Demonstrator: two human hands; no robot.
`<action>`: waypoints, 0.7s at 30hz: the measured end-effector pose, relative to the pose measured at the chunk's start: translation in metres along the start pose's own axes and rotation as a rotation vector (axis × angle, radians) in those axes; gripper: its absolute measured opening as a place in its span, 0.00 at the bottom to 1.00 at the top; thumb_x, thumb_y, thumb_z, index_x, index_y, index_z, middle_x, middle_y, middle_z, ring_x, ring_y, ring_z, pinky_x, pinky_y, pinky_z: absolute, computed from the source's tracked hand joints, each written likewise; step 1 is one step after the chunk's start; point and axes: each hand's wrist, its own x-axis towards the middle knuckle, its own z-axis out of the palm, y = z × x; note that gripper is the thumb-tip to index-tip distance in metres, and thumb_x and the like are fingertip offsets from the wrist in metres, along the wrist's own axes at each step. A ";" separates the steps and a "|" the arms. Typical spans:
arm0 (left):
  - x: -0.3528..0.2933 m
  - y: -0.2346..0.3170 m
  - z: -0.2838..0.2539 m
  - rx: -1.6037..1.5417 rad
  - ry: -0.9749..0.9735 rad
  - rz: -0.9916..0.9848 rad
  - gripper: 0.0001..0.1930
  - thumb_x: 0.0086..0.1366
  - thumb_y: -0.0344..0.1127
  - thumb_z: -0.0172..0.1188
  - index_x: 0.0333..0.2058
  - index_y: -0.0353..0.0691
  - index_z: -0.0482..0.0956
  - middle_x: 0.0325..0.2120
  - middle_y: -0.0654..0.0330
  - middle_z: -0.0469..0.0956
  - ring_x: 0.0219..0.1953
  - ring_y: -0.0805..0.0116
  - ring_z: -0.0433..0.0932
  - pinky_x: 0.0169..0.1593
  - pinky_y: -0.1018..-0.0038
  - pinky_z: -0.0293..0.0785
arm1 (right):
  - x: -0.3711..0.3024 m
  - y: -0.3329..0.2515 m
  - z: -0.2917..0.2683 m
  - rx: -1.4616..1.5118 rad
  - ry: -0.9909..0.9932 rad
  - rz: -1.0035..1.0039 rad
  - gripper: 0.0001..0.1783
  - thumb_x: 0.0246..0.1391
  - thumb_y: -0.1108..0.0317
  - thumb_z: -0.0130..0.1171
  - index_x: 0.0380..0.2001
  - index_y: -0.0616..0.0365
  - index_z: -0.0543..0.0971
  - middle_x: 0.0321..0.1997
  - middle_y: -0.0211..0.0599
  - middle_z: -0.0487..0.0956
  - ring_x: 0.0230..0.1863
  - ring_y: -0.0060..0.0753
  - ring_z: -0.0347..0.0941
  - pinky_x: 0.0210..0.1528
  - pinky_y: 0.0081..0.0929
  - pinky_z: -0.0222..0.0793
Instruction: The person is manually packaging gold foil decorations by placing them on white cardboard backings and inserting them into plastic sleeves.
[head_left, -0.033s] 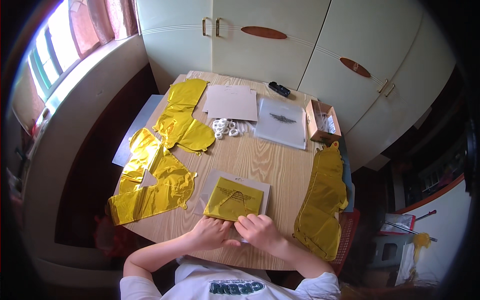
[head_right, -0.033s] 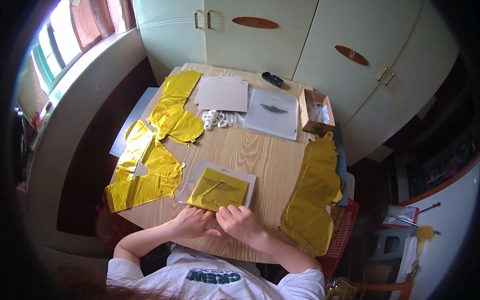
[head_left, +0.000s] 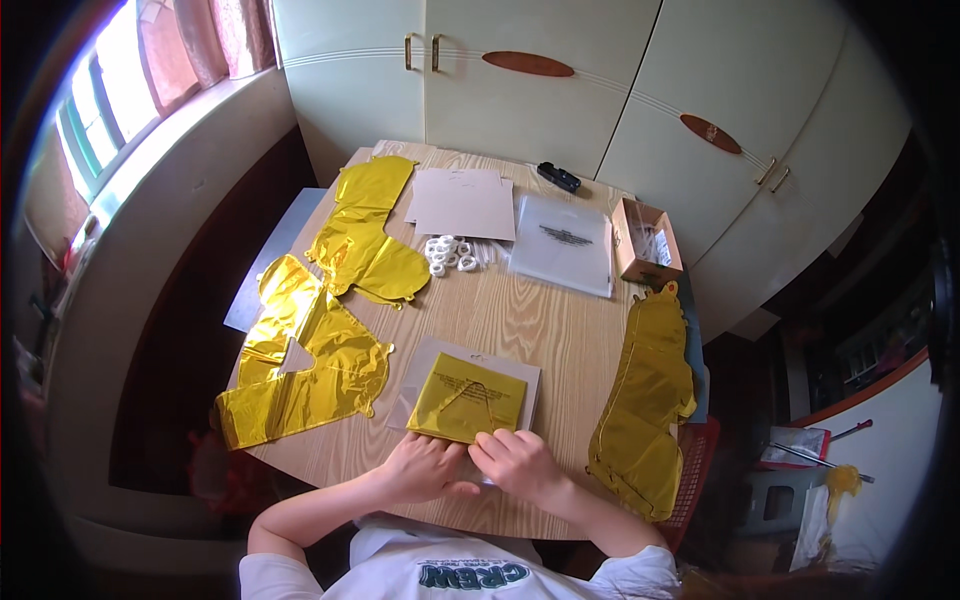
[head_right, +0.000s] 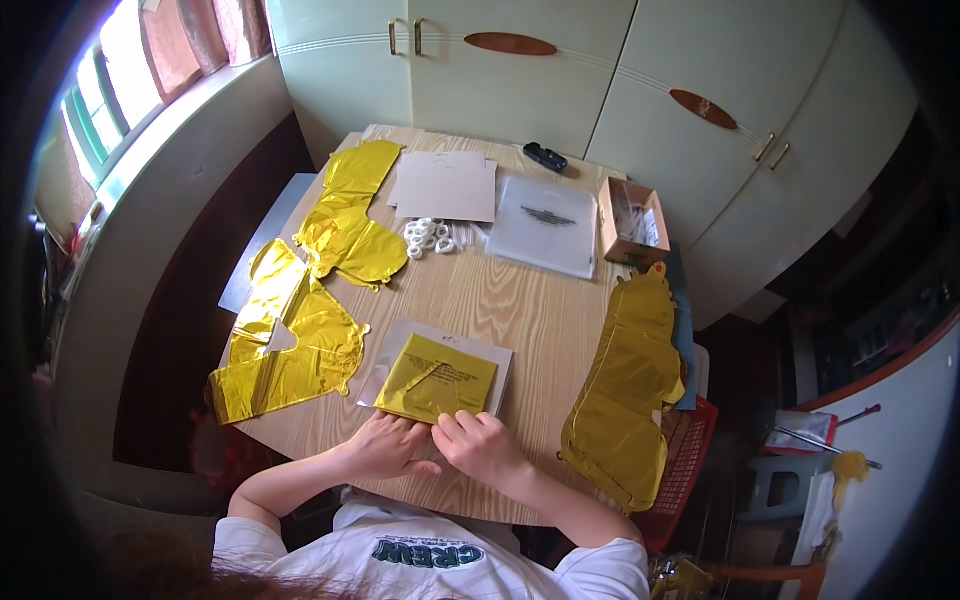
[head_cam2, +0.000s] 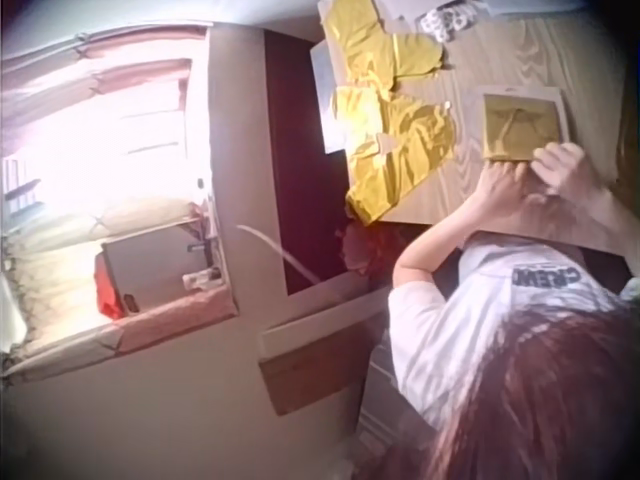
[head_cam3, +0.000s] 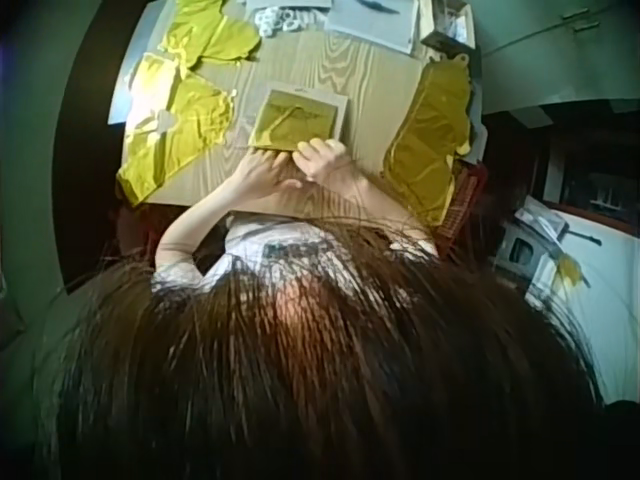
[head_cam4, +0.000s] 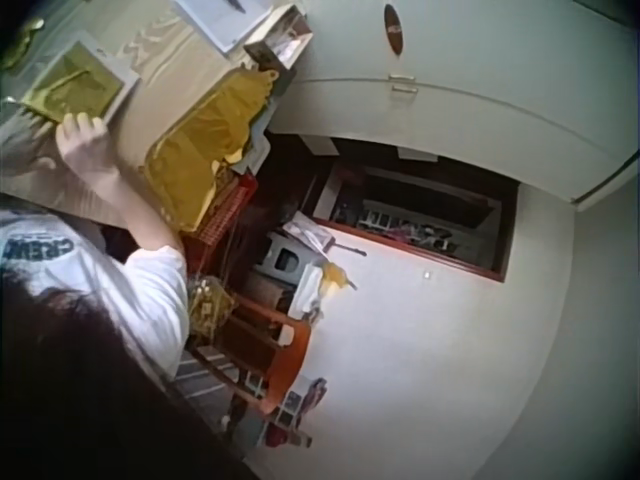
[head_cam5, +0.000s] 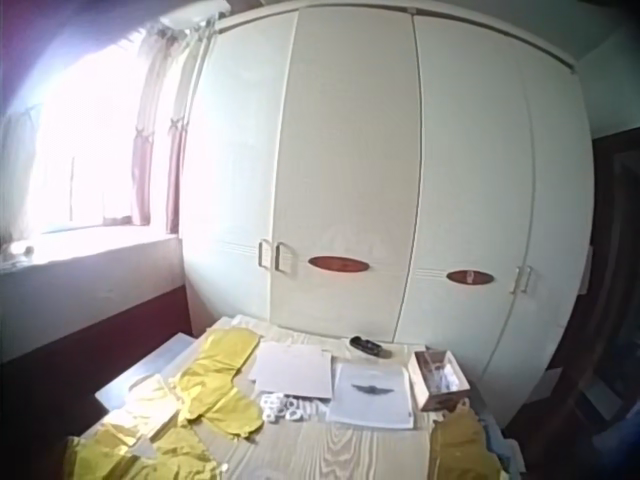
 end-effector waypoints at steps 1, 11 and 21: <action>-0.008 0.003 0.003 -0.019 -0.010 -0.001 0.39 0.62 0.68 0.50 0.50 0.30 0.71 0.51 0.41 0.70 0.58 0.45 0.67 0.63 0.53 0.55 | -0.004 -0.002 0.006 0.016 0.040 -0.001 0.08 0.43 0.67 0.59 0.30 0.50 0.79 0.35 0.24 0.77 0.35 0.22 0.73 0.32 0.20 0.69; 0.004 -0.024 -0.041 -0.067 -0.100 -0.157 0.28 0.62 0.51 0.60 0.54 0.38 0.71 0.59 0.49 0.67 0.64 0.48 0.63 0.64 0.54 0.61 | -0.023 -0.005 0.028 0.181 0.060 -0.022 0.11 0.46 0.68 0.59 0.35 0.51 0.82 0.45 0.32 0.80 0.47 0.33 0.77 0.48 0.29 0.74; 0.031 -0.059 0.009 0.142 -0.004 -0.004 0.51 0.53 0.78 0.49 0.67 0.47 0.58 0.68 0.46 0.54 0.70 0.36 0.44 0.66 0.35 0.40 | -0.009 0.037 0.018 0.395 0.084 0.112 0.12 0.51 0.69 0.62 0.41 0.54 0.81 0.47 0.38 0.80 0.45 0.37 0.79 0.47 0.31 0.78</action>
